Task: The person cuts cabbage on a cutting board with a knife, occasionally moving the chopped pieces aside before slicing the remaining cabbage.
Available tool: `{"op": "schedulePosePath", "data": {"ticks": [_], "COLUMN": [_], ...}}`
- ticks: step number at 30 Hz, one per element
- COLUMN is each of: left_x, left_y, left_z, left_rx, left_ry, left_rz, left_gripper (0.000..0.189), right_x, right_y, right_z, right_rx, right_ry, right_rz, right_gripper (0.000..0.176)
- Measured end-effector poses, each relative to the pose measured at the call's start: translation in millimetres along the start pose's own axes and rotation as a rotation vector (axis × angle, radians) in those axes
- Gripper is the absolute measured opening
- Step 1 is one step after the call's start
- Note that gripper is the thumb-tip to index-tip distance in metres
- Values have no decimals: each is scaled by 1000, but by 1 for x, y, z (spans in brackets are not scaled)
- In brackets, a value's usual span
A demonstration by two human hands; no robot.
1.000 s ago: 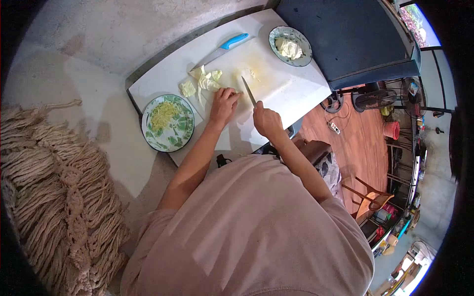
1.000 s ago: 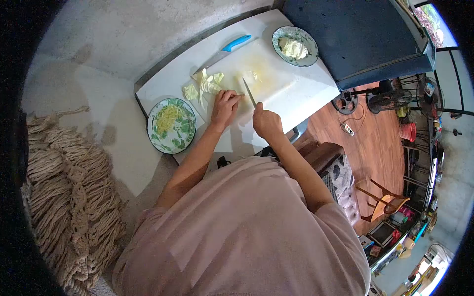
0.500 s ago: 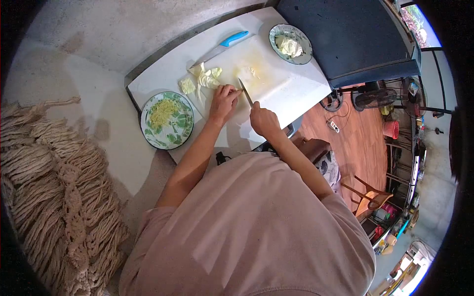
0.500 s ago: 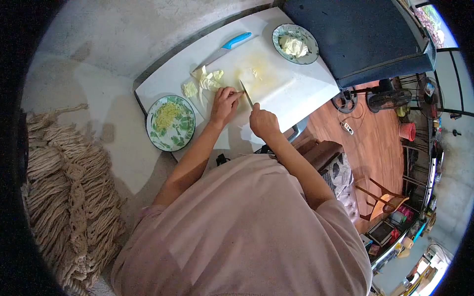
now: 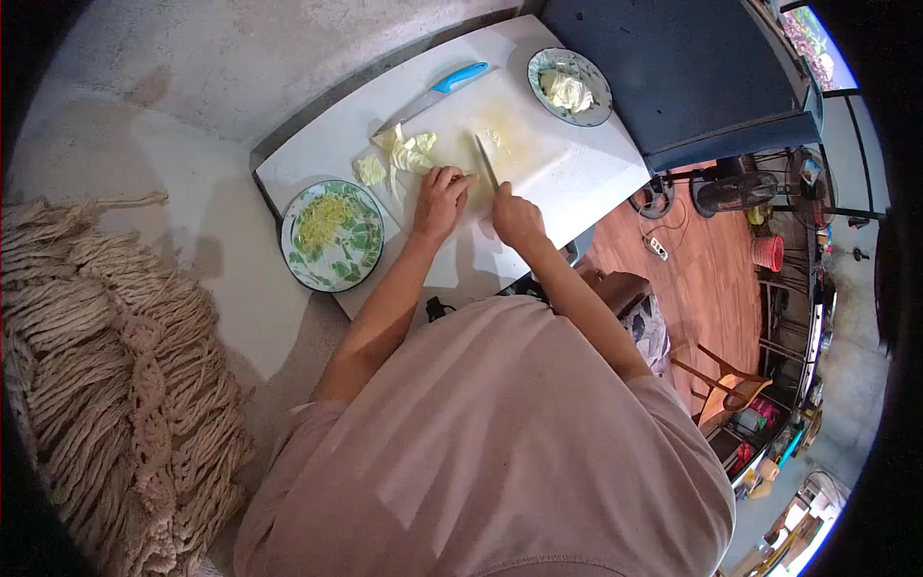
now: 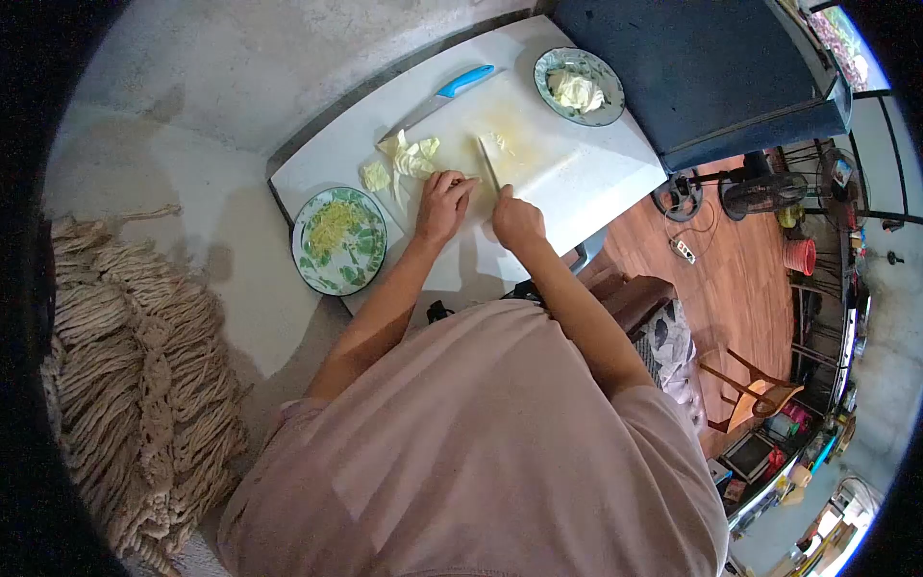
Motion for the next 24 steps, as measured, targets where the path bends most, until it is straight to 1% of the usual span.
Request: {"op": "schedulePosePath", "data": {"ticks": [1, 2, 5, 6, 8, 9, 11, 15, 17, 24], "left_x": [-1, -1, 0, -1, 0, 0, 1, 1, 1, 0], "left_y": [1, 0, -3, -3, -3, -3, -2, -1, 0, 1], "left_z": [0, 0, -2, -3, -3, -1, 0, -1, 0, -1], "left_rx": [0, 6, 25, 39, 37, 34, 35, 22, 23, 1], "left_ry": [3, 3, 16, 18, 13, 6, 12, 34, 36, 55], "left_rz": [-4, -13, -24, -28, -39, -47, -55, -63, -62, -56], "left_gripper": [24, 24, 24, 25, 28, 31, 31, 31, 30, 27], "right_x": [-5, -8, -21, -25, -28, -28, -28, -28, -25, -25], "right_y": [0, -1, 15, 12, 15, 11, 6, 8, 4, 2], "right_z": [8, 13, 0, -2, -11, -10, -13, -20, -17, -18], "right_rx": [31, 28, 15, 16, -23, -24, -41, -78, -51, -37], "right_ry": [-31, -5, 26, 26, 126, 124, 190, 208, 148, 106], "right_rz": [-2, 41, 59, 54, 132, 132, 162, 149, 73, -5], "right_gripper": [23, 25, 25, 25, 23, 23, 23, 23, 24, 23]}}
Point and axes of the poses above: each hand's wrist, its own x-axis towards the middle knuckle, its own y-axis out of the back of the hand, z = x × y, the point moved 9 cm from there along x, towards the middle knuckle, and after that the axes turned 14 degrees about y, right-handed, at the moved point
